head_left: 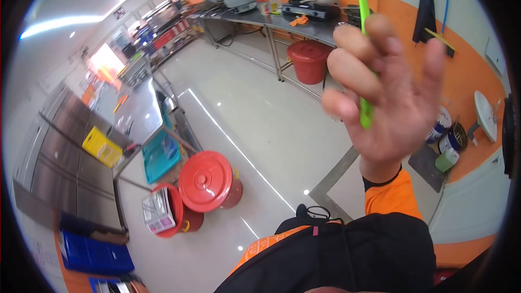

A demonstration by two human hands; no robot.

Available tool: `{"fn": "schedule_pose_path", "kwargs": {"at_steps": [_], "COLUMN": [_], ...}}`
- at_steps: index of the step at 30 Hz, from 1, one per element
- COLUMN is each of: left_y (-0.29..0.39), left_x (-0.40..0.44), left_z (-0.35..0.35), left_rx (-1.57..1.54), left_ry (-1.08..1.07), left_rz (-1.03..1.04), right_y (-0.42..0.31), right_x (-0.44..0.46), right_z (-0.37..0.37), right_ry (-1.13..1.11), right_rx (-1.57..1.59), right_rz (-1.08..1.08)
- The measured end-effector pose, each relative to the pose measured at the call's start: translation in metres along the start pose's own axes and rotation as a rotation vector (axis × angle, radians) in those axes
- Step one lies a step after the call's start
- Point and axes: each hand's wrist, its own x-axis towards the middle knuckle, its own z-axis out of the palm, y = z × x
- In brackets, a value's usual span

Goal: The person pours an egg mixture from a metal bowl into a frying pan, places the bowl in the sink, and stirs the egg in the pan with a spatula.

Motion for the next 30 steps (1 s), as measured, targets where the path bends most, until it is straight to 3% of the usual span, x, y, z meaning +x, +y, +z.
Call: {"fn": "schedule_pose_path", "kwargs": {"at_steps": [5,8,9,10,12,15,17,19,21,27,30], "left_y": [0.152,0.295,0.351,0.424,0.479,0.561,0.589,0.596,0.585,0.540,0.549], "left_x": [0.110,0.143,0.131,0.019,0.148,0.202,0.269,0.282,0.302,0.336,0.370], "left_z": [-0.181,-0.329,-0.382,-0.451,-0.482,-0.532,-0.521,-0.512,-0.506,-0.541,-0.579], "left_rx": [0.062,0.004,-0.032,-0.031,-0.257,-0.549,-0.694,-0.229,-0.078,-0.090,-0.079], "left_ry": [0.138,0.310,0.378,0.445,0.451,0.402,0.356,0.425,0.325,0.128,0.077], "left_rz": [0.224,0.444,0.497,0.321,0.572,0.665,0.665,0.482,0.400,0.112,0.021], "right_y": [-0.024,-0.034,-0.037,-0.040,-0.044,-0.050,-0.054,-0.054,-0.051,-0.027,-0.020], "right_x": [0.074,0.106,0.115,0.124,0.141,0.169,0.193,0.221,0.251,0.333,0.366], "right_z": [-0.090,-0.150,-0.174,-0.198,-0.250,-0.333,-0.386,-0.439,-0.487,-0.610,-0.672], "right_ry": [-0.097,-0.097,-0.090,-0.070,-0.049,-0.001,0.009,0.046,0.054,0.033,0.017], "right_rx": [0.006,-0.043,-0.054,-0.050,-0.053,-0.033,-0.026,0.013,0.042,0.129,0.138], "right_rz": [-0.084,-0.112,-0.115,-0.129,-0.137,-0.139,-0.143,-0.139,-0.129,-0.043,-0.056]}}
